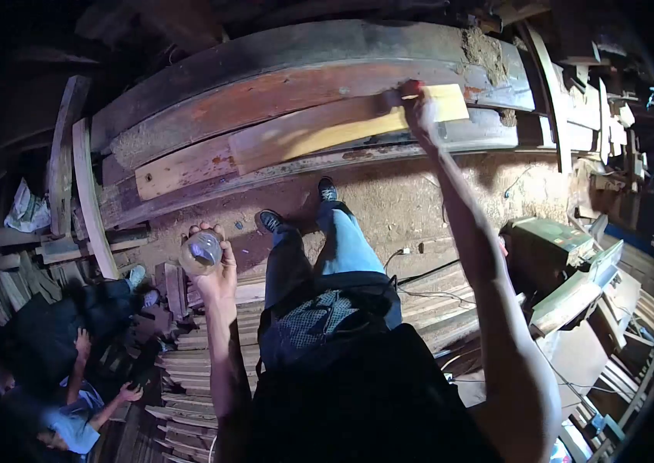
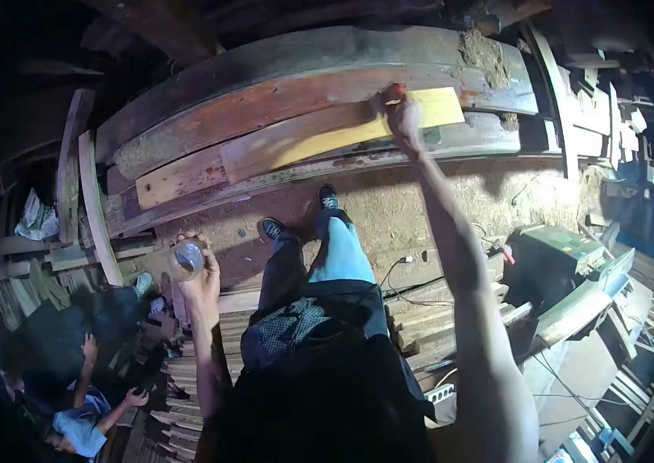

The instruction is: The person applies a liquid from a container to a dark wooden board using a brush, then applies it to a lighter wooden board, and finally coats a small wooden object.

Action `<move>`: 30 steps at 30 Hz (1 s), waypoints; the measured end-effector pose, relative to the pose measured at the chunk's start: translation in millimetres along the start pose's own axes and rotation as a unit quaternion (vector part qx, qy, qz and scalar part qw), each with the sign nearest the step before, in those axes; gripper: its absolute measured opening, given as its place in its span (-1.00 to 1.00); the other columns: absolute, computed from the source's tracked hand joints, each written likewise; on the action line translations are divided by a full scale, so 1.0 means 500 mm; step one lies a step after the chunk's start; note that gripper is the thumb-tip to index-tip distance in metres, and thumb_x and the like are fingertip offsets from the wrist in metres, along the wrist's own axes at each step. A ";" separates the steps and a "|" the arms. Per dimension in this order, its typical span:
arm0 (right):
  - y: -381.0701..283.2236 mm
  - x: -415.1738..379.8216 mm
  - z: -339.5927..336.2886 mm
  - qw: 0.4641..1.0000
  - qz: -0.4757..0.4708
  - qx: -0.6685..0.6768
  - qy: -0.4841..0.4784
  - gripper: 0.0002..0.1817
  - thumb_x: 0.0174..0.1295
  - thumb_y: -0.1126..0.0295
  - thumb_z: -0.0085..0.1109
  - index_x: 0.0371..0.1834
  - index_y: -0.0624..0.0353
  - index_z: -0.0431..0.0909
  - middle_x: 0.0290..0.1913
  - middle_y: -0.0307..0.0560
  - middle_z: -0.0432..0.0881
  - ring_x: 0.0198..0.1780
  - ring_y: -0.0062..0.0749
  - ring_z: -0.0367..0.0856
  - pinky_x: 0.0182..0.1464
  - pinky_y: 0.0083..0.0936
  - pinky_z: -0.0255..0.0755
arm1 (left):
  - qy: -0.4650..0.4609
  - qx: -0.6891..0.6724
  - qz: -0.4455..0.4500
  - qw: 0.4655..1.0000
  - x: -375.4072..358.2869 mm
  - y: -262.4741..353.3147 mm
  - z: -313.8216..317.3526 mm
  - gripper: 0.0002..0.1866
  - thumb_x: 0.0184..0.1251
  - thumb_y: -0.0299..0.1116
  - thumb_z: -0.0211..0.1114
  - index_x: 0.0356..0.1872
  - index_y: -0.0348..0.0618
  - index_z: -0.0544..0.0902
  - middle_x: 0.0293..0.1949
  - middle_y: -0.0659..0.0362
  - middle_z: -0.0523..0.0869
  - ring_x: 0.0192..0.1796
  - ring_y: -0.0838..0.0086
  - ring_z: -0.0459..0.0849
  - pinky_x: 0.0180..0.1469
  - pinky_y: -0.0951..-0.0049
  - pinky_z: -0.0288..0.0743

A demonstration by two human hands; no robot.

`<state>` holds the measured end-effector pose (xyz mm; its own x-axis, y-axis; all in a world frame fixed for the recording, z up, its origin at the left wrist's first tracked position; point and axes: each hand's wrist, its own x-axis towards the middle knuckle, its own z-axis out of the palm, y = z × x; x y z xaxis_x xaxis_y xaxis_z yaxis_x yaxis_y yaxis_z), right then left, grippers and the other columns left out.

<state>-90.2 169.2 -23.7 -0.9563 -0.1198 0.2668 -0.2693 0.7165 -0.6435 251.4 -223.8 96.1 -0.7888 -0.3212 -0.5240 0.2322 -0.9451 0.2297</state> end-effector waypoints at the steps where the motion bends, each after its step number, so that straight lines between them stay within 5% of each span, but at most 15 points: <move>1: -0.021 0.038 -0.047 0.997 -0.009 -0.077 0.014 -0.78 0.32 0.21 0.05 -0.23 0.10 0.58 -0.41 0.09 0.67 -0.40 -0.01 0.65 -0.40 -0.17 0.45 | -0.003 0.003 -0.001 1.000 0.001 0.011 -0.008 -0.71 0.38 -0.19 0.24 -0.01 -0.12 0.58 0.00 0.16 0.63 0.10 0.21 0.59 -0.08 0.32 0.70; 4: -0.078 0.063 -0.112 0.984 0.015 -0.177 0.005 -0.84 0.32 0.20 0.06 -0.31 -0.02 0.53 -0.47 0.07 0.63 -0.46 0.09 0.62 -0.49 -0.11 0.38 | 0.006 0.002 -0.008 1.000 -0.001 0.044 -0.025 -0.71 0.42 -0.13 0.19 -0.04 -0.10 0.59 -0.07 0.19 0.66 0.06 0.24 0.63 -0.10 0.32 0.69; 6: -0.098 0.028 -0.047 0.989 -0.043 -0.140 -0.023 -0.76 0.35 0.17 0.02 -0.18 0.08 0.57 -0.45 0.01 0.68 -0.49 -0.09 0.65 -0.48 -0.18 0.41 | 0.011 0.005 -0.006 1.000 -0.007 0.060 -0.039 -0.71 0.42 -0.12 0.20 -0.05 -0.10 0.59 -0.05 0.19 0.65 0.07 0.26 0.63 -0.11 0.32 0.70; 8: -0.167 -0.041 0.062 0.990 0.068 -0.048 -0.110 -0.72 0.38 0.25 -0.02 0.04 0.03 0.58 -0.27 0.05 0.70 -0.37 -0.22 0.67 -0.37 -0.34 0.53 | 0.004 0.005 -0.009 1.000 -0.010 0.078 -0.050 -0.71 0.42 -0.12 0.20 -0.06 -0.09 0.59 -0.05 0.20 0.65 0.06 0.27 0.63 -0.10 0.32 0.70; 9: -0.216 -0.059 0.127 0.948 -0.162 -0.253 -0.110 -0.66 0.35 0.32 -0.02 0.17 -0.01 0.52 -0.15 0.09 0.68 -0.36 -0.27 0.66 -0.34 -0.38 0.56 | -0.003 0.008 -0.012 1.000 -0.012 0.088 -0.054 -0.72 0.42 -0.11 0.20 -0.06 -0.08 0.59 -0.04 0.20 0.64 0.06 0.28 0.63 -0.10 0.33 0.70; 12: -0.469 -0.124 0.223 0.979 -0.146 -0.031 -0.141 -0.62 0.20 0.41 0.15 0.12 -0.01 0.50 -0.24 0.11 0.68 -0.38 0.02 0.66 -0.35 -0.21 0.55 | 0.001 0.002 -0.004 1.000 -0.028 0.106 -0.051 -0.73 0.44 -0.11 0.18 -0.08 -0.07 0.59 -0.05 0.21 0.63 0.05 0.28 0.63 -0.09 0.34 0.69; 13: -0.523 -0.131 0.250 0.975 -0.062 0.009 -0.212 -0.70 0.18 0.36 0.19 0.01 0.02 0.52 -0.40 0.06 0.67 -0.39 0.03 0.67 -0.37 -0.21 0.52 | 0.004 0.006 0.000 1.000 -0.031 0.113 -0.056 -0.73 0.46 -0.10 0.15 -0.08 -0.06 0.58 -0.04 0.23 0.62 0.06 0.30 0.61 -0.09 0.35 0.69; 15: -0.586 -0.128 0.312 0.962 -0.042 0.217 -0.161 -0.87 0.15 0.40 0.24 -0.28 0.13 0.52 -0.44 0.07 0.65 -0.36 0.02 0.67 -0.34 -0.24 0.48 | -0.004 0.007 0.002 1.000 -0.040 0.126 -0.053 -0.73 0.46 -0.10 0.14 -0.07 -0.06 0.57 -0.02 0.23 0.61 0.08 0.31 0.60 -0.10 0.36 0.69; 18: -0.596 -0.124 0.335 0.958 0.018 0.234 -0.168 -0.91 0.19 0.40 0.22 -0.31 0.15 0.56 -0.41 0.08 0.65 -0.34 -0.05 0.67 -0.29 -0.28 0.49 | -0.019 0.024 0.013 0.999 -0.047 0.141 -0.064 -0.73 0.48 -0.09 0.11 -0.04 -0.04 0.54 0.02 0.24 0.59 0.11 0.32 0.57 -0.11 0.37 0.67; 19: -0.481 -0.130 0.434 0.957 -0.081 0.273 -0.053 -0.89 0.24 0.39 0.18 -0.32 0.20 0.58 -0.37 0.03 0.67 -0.30 -0.14 0.67 -0.23 -0.32 0.50 | -0.011 0.035 0.021 0.999 -0.050 0.146 -0.068 -0.72 0.48 -0.09 0.10 -0.04 -0.03 0.54 0.01 0.25 0.59 0.11 0.33 0.58 -0.10 0.37 0.67; 20: -0.473 -0.114 0.366 0.959 -0.069 0.246 -0.124 -0.85 0.28 0.38 0.12 -0.33 0.25 0.59 -0.34 0.01 0.69 -0.27 -0.15 0.67 -0.20 -0.33 0.51 | -0.002 0.046 0.030 0.999 -0.053 0.150 -0.073 -0.72 0.49 -0.08 0.10 -0.04 -0.03 0.54 0.01 0.25 0.59 0.11 0.33 0.58 -0.10 0.37 0.67; 22: -0.271 -0.075 0.392 0.991 -0.129 0.015 -0.024 -0.84 0.26 0.35 0.16 -0.40 0.20 0.58 -0.38 0.06 0.67 -0.31 -0.13 0.67 -0.26 -0.31 0.50 | 0.008 0.029 0.019 0.999 -0.053 0.160 -0.086 -0.71 0.49 -0.07 0.09 -0.03 -0.02 0.54 0.01 0.25 0.60 0.10 0.33 0.59 -0.10 0.38 0.67; 23: -0.395 -0.060 0.240 0.991 -0.079 0.109 -0.005 -0.84 0.26 0.34 0.15 -0.40 0.18 0.56 -0.47 0.06 0.63 -0.43 -0.08 0.65 -0.37 -0.22 0.46 | 0.016 0.015 0.009 1.000 -0.054 0.164 -0.093 -0.70 0.49 -0.05 0.09 -0.02 -0.02 0.54 0.01 0.25 0.60 0.10 0.34 0.59 -0.11 0.38 0.67; 25: -0.343 -0.011 0.142 0.996 -0.086 -0.028 0.007 -0.87 0.26 0.35 0.13 -0.38 0.15 0.53 -0.50 0.10 0.61 -0.47 0.02 0.63 -0.42 -0.14 0.42 | 0.006 0.018 0.014 1.000 -0.050 0.164 -0.110 -0.70 0.49 -0.04 0.08 -0.02 0.00 0.54 0.01 0.26 0.61 0.09 0.35 0.61 -0.11 0.38 0.67; 30: -0.298 0.010 0.093 0.978 -0.027 -0.206 -0.024 -0.88 0.30 0.34 0.06 -0.21 0.11 0.52 -0.41 0.08 0.64 -0.37 0.05 0.65 -0.36 -0.13 0.47 | 0.036 0.002 0.024 0.999 -0.042 0.161 -0.114 -0.73 0.44 -0.16 0.17 -0.02 -0.09 0.55 -0.02 0.19 0.58 0.05 0.29 0.58 -0.09 0.37 0.67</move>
<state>-60.1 29.6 40.0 -0.9490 -0.1892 0.2523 -0.2594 0.9233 -0.2832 319.2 -296.3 78.7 -0.7345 -0.3688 -0.5696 0.2651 -0.9287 0.2594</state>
